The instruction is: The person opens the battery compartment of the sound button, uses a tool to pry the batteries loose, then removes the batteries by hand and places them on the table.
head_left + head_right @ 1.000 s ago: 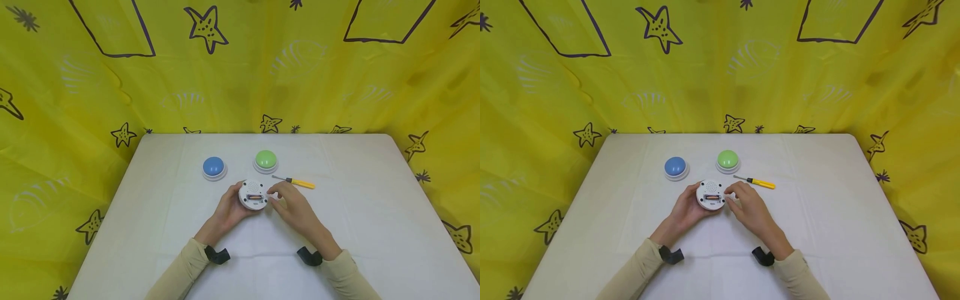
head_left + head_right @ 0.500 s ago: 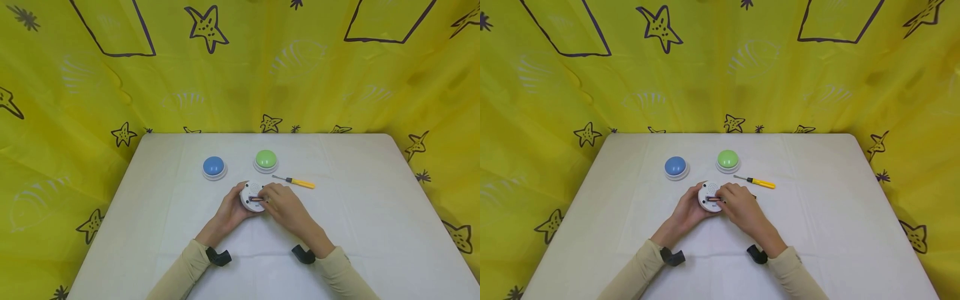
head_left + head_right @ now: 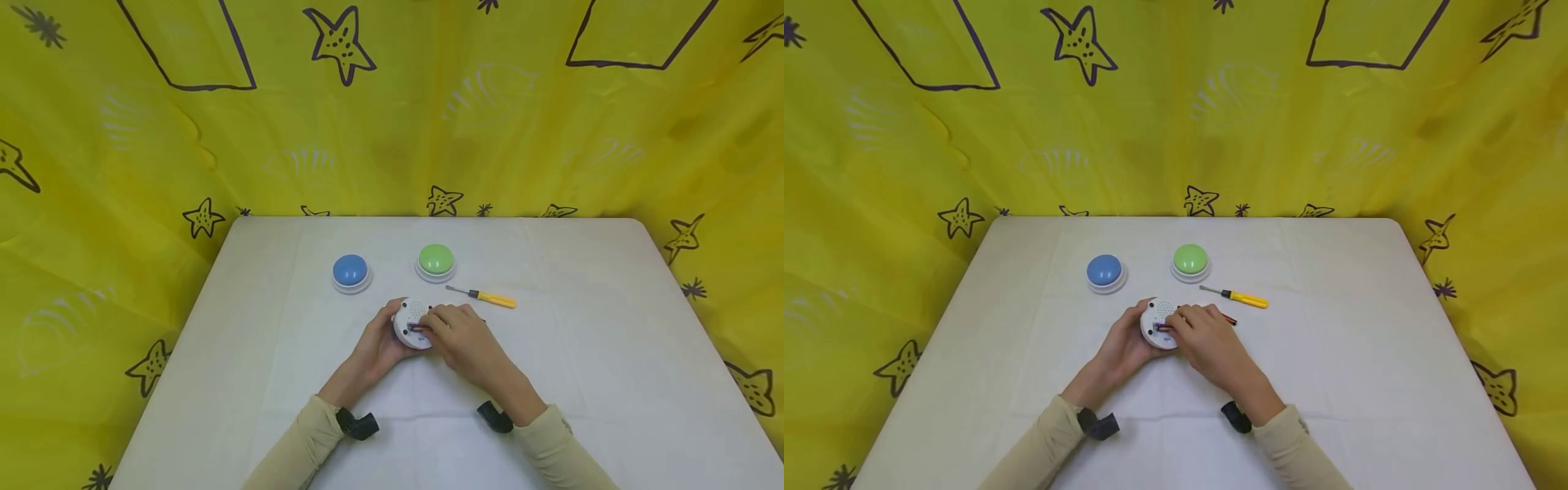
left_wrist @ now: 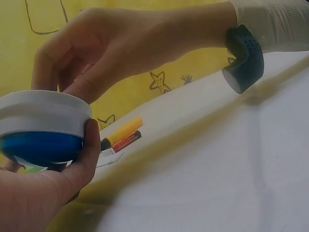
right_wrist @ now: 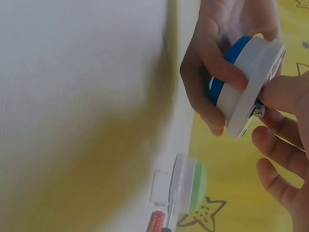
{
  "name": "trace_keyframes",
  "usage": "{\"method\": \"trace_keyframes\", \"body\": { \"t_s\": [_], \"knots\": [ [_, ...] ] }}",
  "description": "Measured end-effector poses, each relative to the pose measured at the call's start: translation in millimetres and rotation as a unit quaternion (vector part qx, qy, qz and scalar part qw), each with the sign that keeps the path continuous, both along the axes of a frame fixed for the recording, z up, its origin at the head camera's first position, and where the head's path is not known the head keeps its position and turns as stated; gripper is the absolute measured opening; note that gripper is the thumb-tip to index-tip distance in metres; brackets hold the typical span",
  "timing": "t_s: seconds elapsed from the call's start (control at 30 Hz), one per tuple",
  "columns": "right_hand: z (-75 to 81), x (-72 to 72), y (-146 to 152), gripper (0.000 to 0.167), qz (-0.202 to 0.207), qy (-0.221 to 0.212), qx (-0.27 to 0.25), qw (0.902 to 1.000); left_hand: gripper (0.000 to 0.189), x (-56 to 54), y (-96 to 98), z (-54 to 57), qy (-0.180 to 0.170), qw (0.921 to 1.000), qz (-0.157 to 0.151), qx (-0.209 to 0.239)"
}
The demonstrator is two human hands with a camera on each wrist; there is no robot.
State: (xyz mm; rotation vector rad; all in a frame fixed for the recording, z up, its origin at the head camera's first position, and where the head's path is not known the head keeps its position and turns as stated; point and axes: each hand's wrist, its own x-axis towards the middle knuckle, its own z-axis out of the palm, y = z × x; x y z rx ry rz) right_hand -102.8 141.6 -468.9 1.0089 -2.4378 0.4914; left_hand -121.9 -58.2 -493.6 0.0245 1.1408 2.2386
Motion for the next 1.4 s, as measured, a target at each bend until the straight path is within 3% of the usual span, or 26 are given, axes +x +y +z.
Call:
{"method": "trace_keyframes", "body": {
  "t_s": [0.33,0.63,0.87,1.1,1.27,1.4],
  "knots": [
    [-3.1,-3.1,0,0.015,0.003,0.034,0.010,0.9994,0.057,2.2,-6.3,0.2,-0.008,0.9999,0.013,0.008],
    [-8.7,-7.8,-5,0.016,-0.006,-0.002,-0.055,0.9985,0.057,4.1,-16.8,2.7,-0.014,0.9984,0.052,0.020],
    [-10.7,-17.8,-14,0.018,-0.042,-0.031,-0.092,0.9944,0.056,3.9,-27.1,3.4,-0.030,0.9958,0.084,0.023],
    [-13.5,-28.9,-30,0.016,-0.108,-0.104,-0.105,0.9831,0.062,0.1,-41.2,4.7,-0.028,0.9924,0.115,0.033],
    [-14.2,-39.5,-41,0.010,-0.164,-0.196,-0.061,0.9649,0.061,-1.7,-49.6,6.7,-0.025,0.9886,0.143,0.038],
    [-16.1,-47.6,-48,0.009,-0.172,-0.236,-0.025,0.9560,0.060,-1.8,-55.1,8.4,-0.028,0.9866,0.153,0.051]
  ]
}}
